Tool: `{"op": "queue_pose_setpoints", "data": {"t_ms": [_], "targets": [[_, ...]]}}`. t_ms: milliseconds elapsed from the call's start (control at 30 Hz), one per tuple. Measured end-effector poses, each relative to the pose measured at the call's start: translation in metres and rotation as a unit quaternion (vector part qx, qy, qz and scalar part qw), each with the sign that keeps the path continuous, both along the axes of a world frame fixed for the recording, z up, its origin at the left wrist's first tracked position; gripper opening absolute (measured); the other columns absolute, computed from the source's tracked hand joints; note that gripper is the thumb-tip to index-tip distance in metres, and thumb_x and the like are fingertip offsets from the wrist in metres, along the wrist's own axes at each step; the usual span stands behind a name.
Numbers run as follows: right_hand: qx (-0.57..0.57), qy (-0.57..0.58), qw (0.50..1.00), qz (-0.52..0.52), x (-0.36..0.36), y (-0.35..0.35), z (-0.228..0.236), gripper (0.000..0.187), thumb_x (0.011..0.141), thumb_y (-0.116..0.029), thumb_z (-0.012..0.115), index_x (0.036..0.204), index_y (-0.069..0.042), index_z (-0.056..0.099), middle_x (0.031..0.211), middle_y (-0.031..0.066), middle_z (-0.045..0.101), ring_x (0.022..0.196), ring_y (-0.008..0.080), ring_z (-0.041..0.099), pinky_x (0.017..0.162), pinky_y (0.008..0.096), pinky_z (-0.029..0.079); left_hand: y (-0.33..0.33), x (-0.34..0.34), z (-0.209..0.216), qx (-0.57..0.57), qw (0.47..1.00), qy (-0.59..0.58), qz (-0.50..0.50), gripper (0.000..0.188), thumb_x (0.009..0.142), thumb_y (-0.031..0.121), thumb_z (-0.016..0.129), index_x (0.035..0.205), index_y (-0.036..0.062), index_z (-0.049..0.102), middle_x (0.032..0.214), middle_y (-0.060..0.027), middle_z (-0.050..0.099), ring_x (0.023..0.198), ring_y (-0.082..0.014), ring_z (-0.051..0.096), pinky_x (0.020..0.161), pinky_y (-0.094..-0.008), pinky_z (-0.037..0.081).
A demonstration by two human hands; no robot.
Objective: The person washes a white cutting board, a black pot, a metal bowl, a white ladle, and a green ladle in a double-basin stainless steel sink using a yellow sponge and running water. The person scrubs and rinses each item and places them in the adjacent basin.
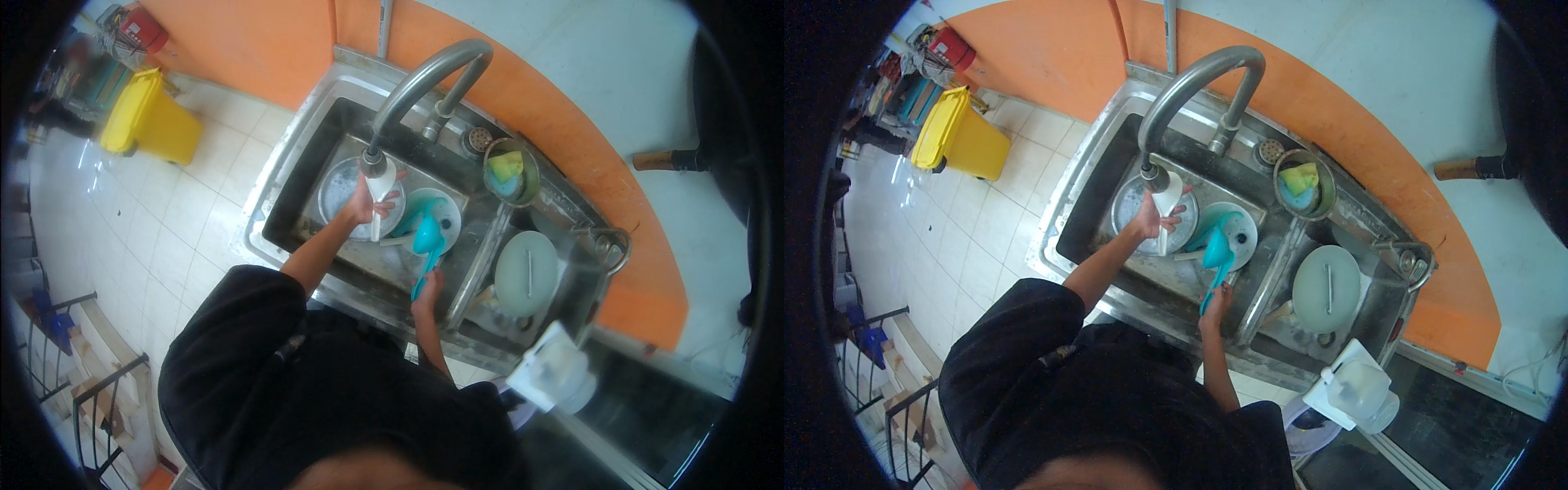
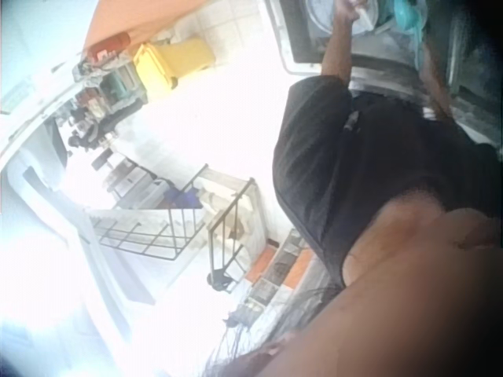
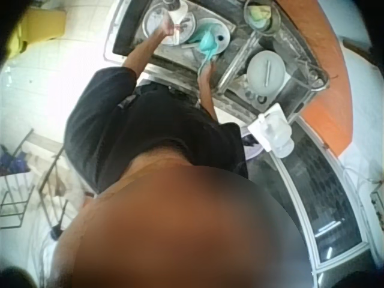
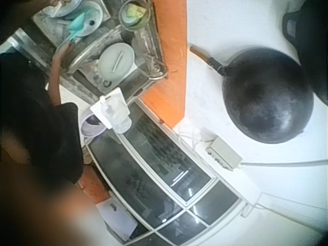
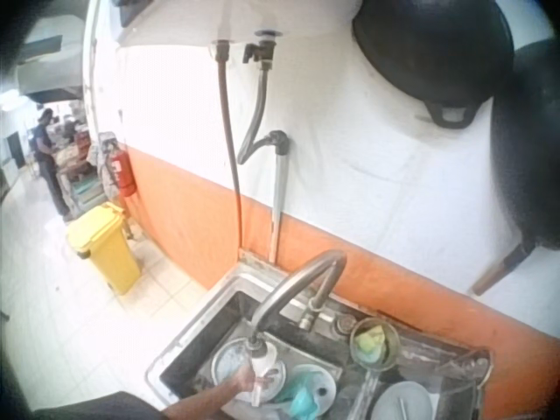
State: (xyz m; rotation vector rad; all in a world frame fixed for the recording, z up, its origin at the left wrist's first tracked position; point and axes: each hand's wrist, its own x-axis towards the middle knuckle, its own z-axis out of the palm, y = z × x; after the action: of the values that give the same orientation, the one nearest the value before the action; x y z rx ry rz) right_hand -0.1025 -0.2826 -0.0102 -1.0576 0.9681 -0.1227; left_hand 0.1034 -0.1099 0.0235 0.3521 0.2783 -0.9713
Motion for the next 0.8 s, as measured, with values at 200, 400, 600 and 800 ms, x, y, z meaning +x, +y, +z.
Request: {"op": "queue_pose_setpoints", "data": {"t_ms": [200,400,600,800], "targets": [[0.007,0.006,1.000,-0.005,-0.009,-0.011,-0.008,0.023,0.078,-0.013,0.048,0.100,-0.006,0.046,0.088,0.0062,0.046,0.071,0.0190,0.049,0.055,0.0334,0.045,0.006,-0.001,0.008,0.043,0.995,-0.088,-0.020,0.093,0.074,0.081,0.019,0.132,0.0118,0.041,0.078,-0.0020,0.049,0.054,-0.0101,0.038,0.040,-0.0201,0.026],[0.009,-0.002,1.000,-0.007,-0.009,-0.014,-0.013,0.022,0.084,-0.022,0.051,0.100,-0.008,0.047,0.087,0.0044,0.045,0.068,0.0163,0.048,0.052,0.0304,0.044,0.003,0.012,0.007,0.101,0.974,-0.200,0.036,0.072,0.088,0.063,0.023,0.132,0.0080,0.040,0.074,0.0002,0.049,0.063,-0.0106,0.044,0.057,-0.0237,0.036],[0.194,0.011,0.974,0.118,0.020,-0.009,0.022,0.030,0.087,-0.028,0.053,0.109,-0.008,0.050,0.078,0.0021,0.046,0.058,0.0113,0.044,0.046,0.0266,0.038,0.000,0.018,-0.021,0.228,0.956,-0.166,0.084,0.055,0.090,0.052,0.038,0.129,0.0126,0.040,0.077,0.0010,0.046,0.073,-0.0121,0.047,0.066,-0.0282,0.039],[0.163,0.006,0.944,0.288,0.067,0.029,0.040,0.031,0.089,-0.028,0.054,0.112,-0.007,0.055,0.075,0.0009,0.048,0.057,0.0081,0.042,0.043,0.0235,0.035,0.009,-0.021,-0.020,0.436,0.868,-0.227,0.067,0.064,0.078,0.051,0.059,0.124,0.0096,0.040,0.107,-0.0076,0.051,0.097,-0.0207,0.051,0.079,-0.0412,0.042]]}}
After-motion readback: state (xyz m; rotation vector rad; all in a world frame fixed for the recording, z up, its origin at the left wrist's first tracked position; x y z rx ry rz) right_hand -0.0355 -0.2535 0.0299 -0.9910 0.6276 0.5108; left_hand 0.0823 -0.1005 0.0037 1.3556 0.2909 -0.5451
